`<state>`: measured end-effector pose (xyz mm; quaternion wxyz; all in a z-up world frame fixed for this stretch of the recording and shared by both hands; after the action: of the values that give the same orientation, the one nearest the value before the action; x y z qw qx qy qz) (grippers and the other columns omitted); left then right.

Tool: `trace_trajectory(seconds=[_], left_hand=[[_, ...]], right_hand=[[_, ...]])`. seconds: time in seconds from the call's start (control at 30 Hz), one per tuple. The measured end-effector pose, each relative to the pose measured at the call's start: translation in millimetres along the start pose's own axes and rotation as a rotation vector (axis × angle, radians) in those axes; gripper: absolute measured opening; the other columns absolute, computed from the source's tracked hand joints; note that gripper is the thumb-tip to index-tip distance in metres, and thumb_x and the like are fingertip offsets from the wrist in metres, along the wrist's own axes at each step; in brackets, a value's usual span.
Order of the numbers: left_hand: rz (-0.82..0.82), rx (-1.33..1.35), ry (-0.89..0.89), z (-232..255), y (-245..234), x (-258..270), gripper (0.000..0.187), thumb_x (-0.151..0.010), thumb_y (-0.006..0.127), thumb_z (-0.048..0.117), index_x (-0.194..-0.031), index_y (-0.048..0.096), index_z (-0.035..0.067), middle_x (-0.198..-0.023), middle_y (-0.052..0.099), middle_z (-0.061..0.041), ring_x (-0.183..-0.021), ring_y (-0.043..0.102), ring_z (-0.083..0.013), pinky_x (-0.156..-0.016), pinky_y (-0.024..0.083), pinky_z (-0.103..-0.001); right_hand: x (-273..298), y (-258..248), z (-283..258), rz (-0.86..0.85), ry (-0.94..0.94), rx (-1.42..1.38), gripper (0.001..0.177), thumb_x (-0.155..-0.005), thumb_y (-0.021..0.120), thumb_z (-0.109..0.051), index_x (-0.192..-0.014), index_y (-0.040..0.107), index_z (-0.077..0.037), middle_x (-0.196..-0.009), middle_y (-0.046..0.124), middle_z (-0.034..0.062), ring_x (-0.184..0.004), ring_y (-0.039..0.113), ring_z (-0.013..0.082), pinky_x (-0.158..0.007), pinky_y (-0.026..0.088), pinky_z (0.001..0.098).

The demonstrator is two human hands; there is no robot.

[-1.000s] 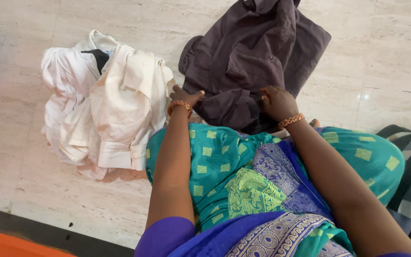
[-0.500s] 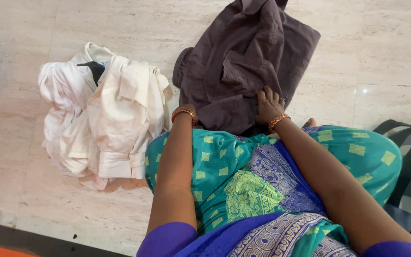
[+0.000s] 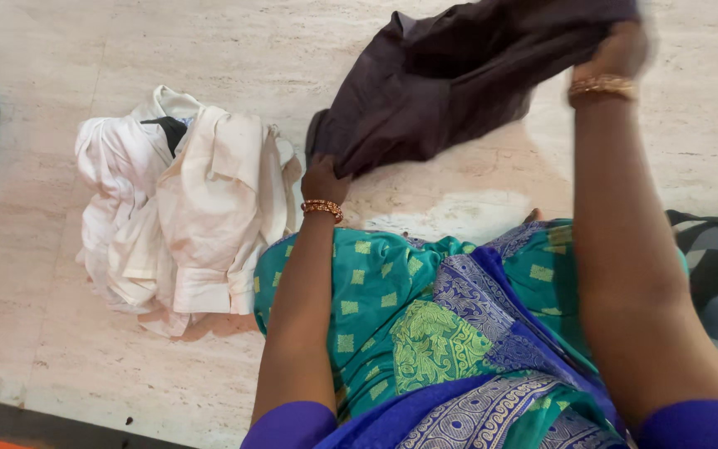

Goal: The person folds shirts by hand on the floor, handling a brown shirt and then a white shirt.

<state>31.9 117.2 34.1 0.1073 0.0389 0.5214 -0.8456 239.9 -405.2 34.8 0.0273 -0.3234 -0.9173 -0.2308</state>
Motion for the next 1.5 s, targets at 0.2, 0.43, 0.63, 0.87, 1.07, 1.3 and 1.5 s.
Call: trace_trajectory(seconds=[0.2, 0.43, 0.63, 0.87, 1.07, 1.3, 1.5], left_hand=[[-0.127, 0.149, 0.336, 60, 29, 24, 0.025, -0.076, 0.077, 0.014, -0.1, 0.074, 0.013, -0.115, 0.071, -0.008, -0.086, 0.07, -0.0355, -0.076, 0.058, -0.047], [0.028, 0.228, 0.436, 46, 0, 20, 0.021, -0.071, 0.075, 0.006, -0.091, 0.074, 0.009, -0.112, 0.074, -0.009, -0.089, 0.073, -0.0328, -0.078, 0.06, -0.042], [-0.011, 0.742, -0.044, 39, -66, 51, 0.049, -0.077, 0.053, -0.018, -0.117, 0.076, 0.001, -0.089, 0.078, -0.017, -0.067, 0.076, -0.0182, -0.055, 0.06, -0.025], [0.26, 1.287, -0.069, 38, -172, 79, 0.025, -0.093, 0.054, -0.016, -0.076, 0.05, 0.003, -0.123, 0.072, -0.031, -0.077, 0.073, -0.0196, -0.052, 0.057, -0.029], [0.335, 1.641, 0.04, 35, -261, 54, 0.001, -0.093, 0.057, -0.005, -0.092, 0.056, -0.005, -0.122, 0.066, -0.039, -0.104, 0.076, -0.0383, -0.086, 0.067, -0.044], [0.173, 1.447, -0.405, 60, -194, -114, 0.017, -0.087, 0.065, -0.007, -0.101, 0.058, -0.002, -0.093, 0.07, -0.013, -0.087, 0.076, -0.0311, -0.079, 0.067, -0.045], [0.481, 1.778, 0.503, 97, -271, -101, 0.023, -0.094, 0.063, -0.015, -0.099, 0.056, 0.006, -0.126, 0.06, -0.022, -0.118, 0.066, -0.032, -0.114, 0.056, -0.057]], right_hand=[[30, -71, -109, 0.151, -0.097, 0.142, 0.007, -0.097, 0.055, -0.01, -0.091, 0.054, -0.009, -0.084, 0.047, 0.0027, -0.073, 0.041, 0.0187, -0.063, 0.037, 0.0351], [91, -112, -127, 0.13, -0.068, 0.194, 0.003, -0.097, 0.054, -0.01, -0.099, 0.057, -0.008, -0.089, 0.052, 0.0032, -0.076, 0.047, 0.0182, -0.065, 0.043, 0.0339], [119, -119, -151, 0.016, -0.09, 0.206, 0.011, -0.097, 0.054, -0.01, -0.106, 0.059, -0.008, -0.093, 0.057, 0.0036, -0.079, 0.053, 0.0177, -0.067, 0.048, 0.0329], [189, -69, -204, -0.221, -0.132, 0.194, 0.019, -0.098, 0.054, -0.011, -0.115, 0.063, -0.007, -0.097, 0.062, 0.0041, -0.082, 0.059, 0.0171, -0.069, 0.053, 0.0318], [228, -52, -247, -0.413, -0.112, 0.22, 0.027, -0.098, 0.054, -0.011, -0.122, 0.065, -0.007, -0.101, 0.066, 0.0045, -0.085, 0.065, 0.0166, -0.071, 0.058, 0.0308], [116, -23, -214, -0.366, -0.375, 0.745, 0.033, -0.1, 0.061, -0.011, -0.131, 0.073, -0.008, -0.11, 0.07, 0.0062, -0.09, 0.067, 0.0157, -0.074, 0.061, 0.0303], [37, -28, -239, -0.104, -0.362, 0.361, 0.033, -0.099, 0.064, -0.015, -0.131, 0.072, -0.009, -0.119, 0.065, 0.0095, -0.1, 0.063, 0.0208, -0.083, 0.057, 0.0337]])
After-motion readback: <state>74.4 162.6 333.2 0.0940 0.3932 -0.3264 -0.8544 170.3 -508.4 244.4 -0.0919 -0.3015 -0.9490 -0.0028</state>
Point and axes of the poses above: each hand's wrist, its own x-axis away from the middle knuckle, its own y-axis out of the palm, z = x × y, the point moved 3 cm from there along -x, towards the middle knuckle
